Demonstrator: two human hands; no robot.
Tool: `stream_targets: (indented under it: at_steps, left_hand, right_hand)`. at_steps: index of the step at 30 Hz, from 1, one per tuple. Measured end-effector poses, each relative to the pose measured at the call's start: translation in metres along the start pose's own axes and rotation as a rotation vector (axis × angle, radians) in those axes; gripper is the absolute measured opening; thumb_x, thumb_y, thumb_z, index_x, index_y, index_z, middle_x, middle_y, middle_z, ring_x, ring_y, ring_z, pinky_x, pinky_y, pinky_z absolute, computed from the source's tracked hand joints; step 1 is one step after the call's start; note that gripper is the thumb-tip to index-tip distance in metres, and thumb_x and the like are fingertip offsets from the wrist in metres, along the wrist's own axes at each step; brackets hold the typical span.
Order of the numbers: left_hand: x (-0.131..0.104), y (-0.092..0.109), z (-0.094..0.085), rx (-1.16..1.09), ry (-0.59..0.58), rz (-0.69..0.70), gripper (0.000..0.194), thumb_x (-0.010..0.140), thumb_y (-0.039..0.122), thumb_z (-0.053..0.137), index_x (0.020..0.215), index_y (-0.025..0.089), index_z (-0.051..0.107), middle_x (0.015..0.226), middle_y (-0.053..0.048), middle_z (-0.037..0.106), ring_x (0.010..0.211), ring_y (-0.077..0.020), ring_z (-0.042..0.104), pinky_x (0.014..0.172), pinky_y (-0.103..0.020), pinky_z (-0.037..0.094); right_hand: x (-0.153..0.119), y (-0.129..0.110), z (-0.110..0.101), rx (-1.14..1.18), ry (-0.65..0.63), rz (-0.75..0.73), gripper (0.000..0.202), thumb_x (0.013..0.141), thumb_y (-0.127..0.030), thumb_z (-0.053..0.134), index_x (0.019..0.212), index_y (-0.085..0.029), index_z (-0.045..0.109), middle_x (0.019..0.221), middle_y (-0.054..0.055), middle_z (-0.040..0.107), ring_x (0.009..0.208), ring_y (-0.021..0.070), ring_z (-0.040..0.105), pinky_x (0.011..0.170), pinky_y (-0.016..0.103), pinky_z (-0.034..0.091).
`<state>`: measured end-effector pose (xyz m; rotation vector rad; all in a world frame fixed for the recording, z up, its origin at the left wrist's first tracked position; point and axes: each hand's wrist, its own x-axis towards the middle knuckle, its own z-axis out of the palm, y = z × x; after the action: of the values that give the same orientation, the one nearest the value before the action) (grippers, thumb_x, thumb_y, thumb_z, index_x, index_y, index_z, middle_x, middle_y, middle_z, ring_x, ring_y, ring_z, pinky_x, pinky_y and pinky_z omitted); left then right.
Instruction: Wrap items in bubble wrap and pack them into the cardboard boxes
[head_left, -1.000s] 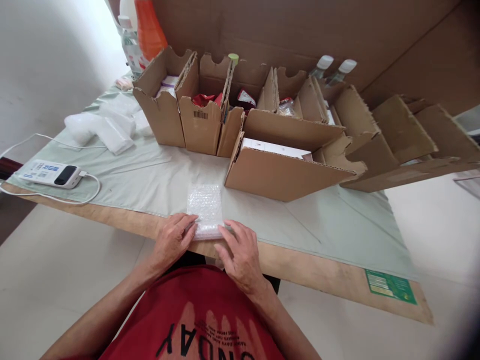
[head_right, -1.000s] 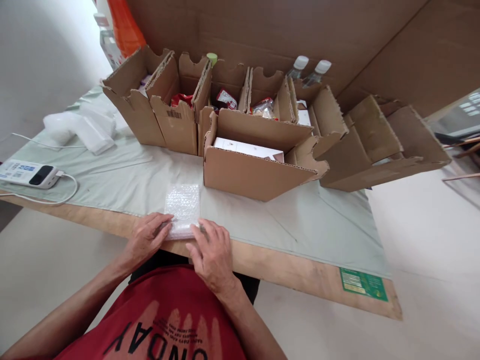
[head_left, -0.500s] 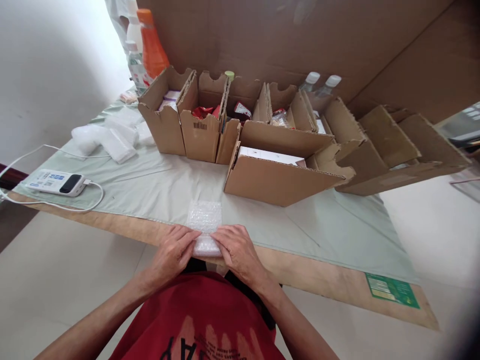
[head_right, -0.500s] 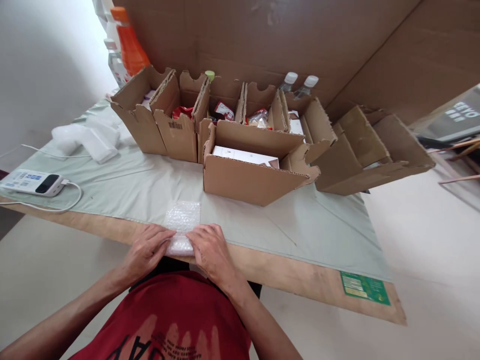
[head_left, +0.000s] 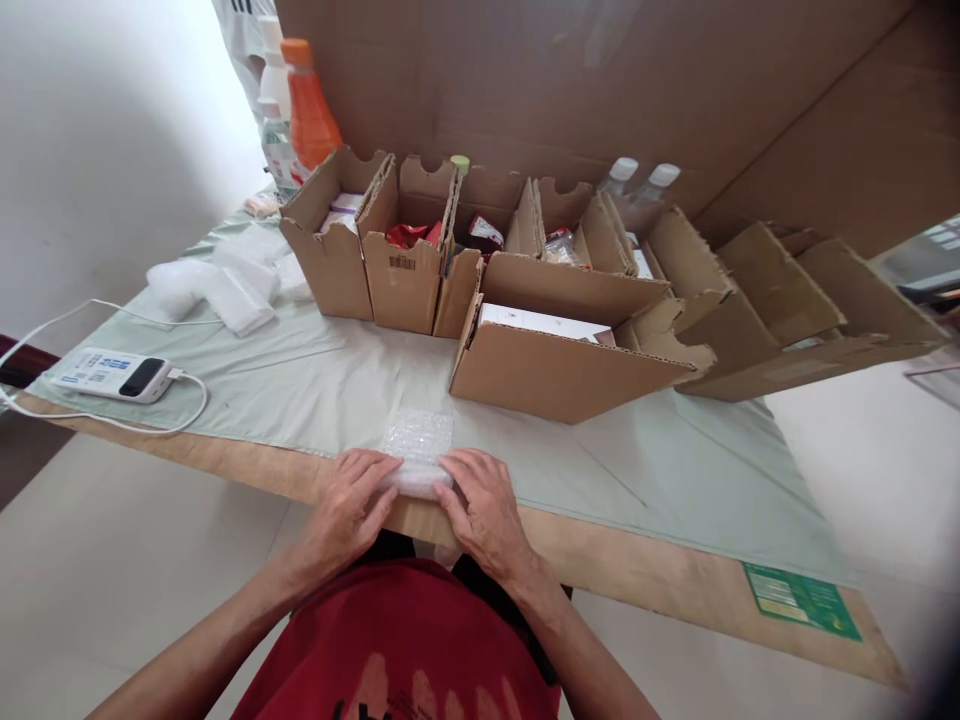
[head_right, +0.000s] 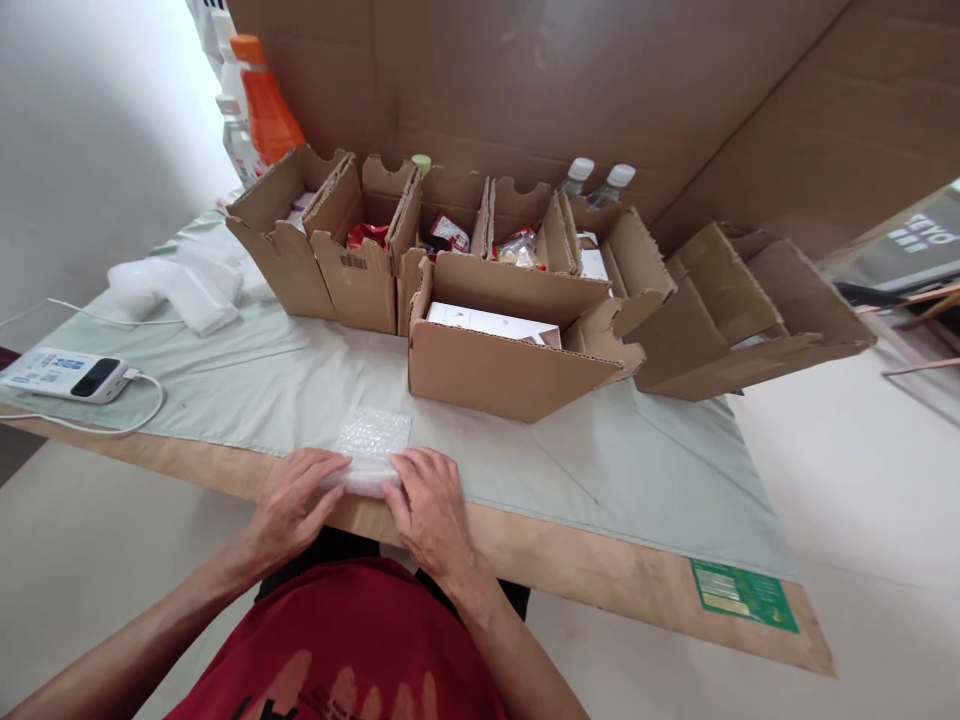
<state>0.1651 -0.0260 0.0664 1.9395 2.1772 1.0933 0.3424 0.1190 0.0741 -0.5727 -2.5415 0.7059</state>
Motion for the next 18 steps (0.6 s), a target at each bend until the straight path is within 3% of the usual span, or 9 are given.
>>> stream_targets:
  at_steps: [2, 5, 9, 13, 15, 18]
  left_hand:
    - [0.016, -0.009, 0.005, 0.045, -0.022, -0.02, 0.026, 0.099, 0.019, 0.051, 0.124, 0.02, 0.061, 0.106, -0.009, 0.072, 0.096, -0.023, 0.066, 0.089, -0.042, 0.051]
    - [0.039, -0.022, 0.012, 0.111, -0.035, -0.062, 0.025, 0.098, 0.024, 0.052, 0.12, 0.02, 0.065, 0.106, -0.01, 0.073, 0.095, -0.0246, 0.067, 0.088, -0.043, 0.052]
    - [0.047, -0.022, 0.01, -0.002, 0.067, -0.228, 0.028, 0.097, 0.034, 0.057, 0.12, 0.02, 0.065, 0.11, -0.01, 0.071, 0.101, -0.0255, 0.067, 0.092, -0.044, 0.054]
    - [0.027, -0.003, -0.001, -0.499, 0.177, -0.638, 0.044, 0.093, 0.045, 0.063, 0.129, 0.02, 0.06, 0.118, -0.012, 0.069, 0.105, -0.0246, 0.069, 0.088, -0.041, 0.059]
    - [0.018, 0.008, -0.001, -0.837, 0.137, -0.802, 0.055, 0.087, 0.049, 0.07, 0.131, 0.019, 0.058, 0.123, -0.013, 0.069, 0.112, -0.0278, 0.069, 0.09, -0.043, 0.06]
    - [0.014, 0.022, 0.007, -1.181, 0.051, -0.903, 0.066, 0.077, 0.052, 0.079, 0.131, 0.018, 0.059, 0.124, -0.015, 0.071, 0.118, -0.0317, 0.068, 0.099, -0.047, 0.056]
  right_hand:
    - [-0.002, -0.002, -0.003, -0.077, 0.043, -0.008, 0.028, 0.1, -0.024, 0.054, 0.126, -0.02, 0.064, 0.123, 0.012, 0.069, 0.113, 0.0282, 0.06, 0.095, 0.047, 0.047]
    - [-0.005, -0.005, -0.004, -0.165, -0.006, -0.096, 0.034, 0.095, -0.022, 0.059, 0.129, -0.02, 0.062, 0.133, 0.015, 0.064, 0.121, 0.0306, 0.057, 0.099, 0.049, 0.045]
    - [0.009, 0.005, 0.009, -0.174, -0.004, -0.114, 0.037, 0.094, -0.019, 0.06, 0.131, -0.02, 0.062, 0.13, 0.014, 0.067, 0.122, 0.0305, 0.058, 0.1, 0.049, 0.045]
    - [0.024, 0.015, 0.014, 0.065, 0.16, 0.078, 0.026, 0.097, -0.022, 0.057, 0.122, -0.022, 0.067, 0.111, 0.009, 0.075, 0.107, 0.0255, 0.066, 0.094, 0.043, 0.049]
    - [0.023, 0.01, 0.008, 0.2, 0.144, 0.164, 0.024, 0.096, -0.024, 0.058, 0.118, -0.022, 0.069, 0.108, 0.008, 0.075, 0.102, 0.0236, 0.067, 0.091, 0.04, 0.052]
    - [0.011, -0.002, -0.004, 0.364, 0.037, 0.192, 0.019, 0.092, -0.021, 0.061, 0.108, -0.024, 0.07, 0.109, 0.006, 0.075, 0.106, 0.0233, 0.066, 0.097, 0.04, 0.052]
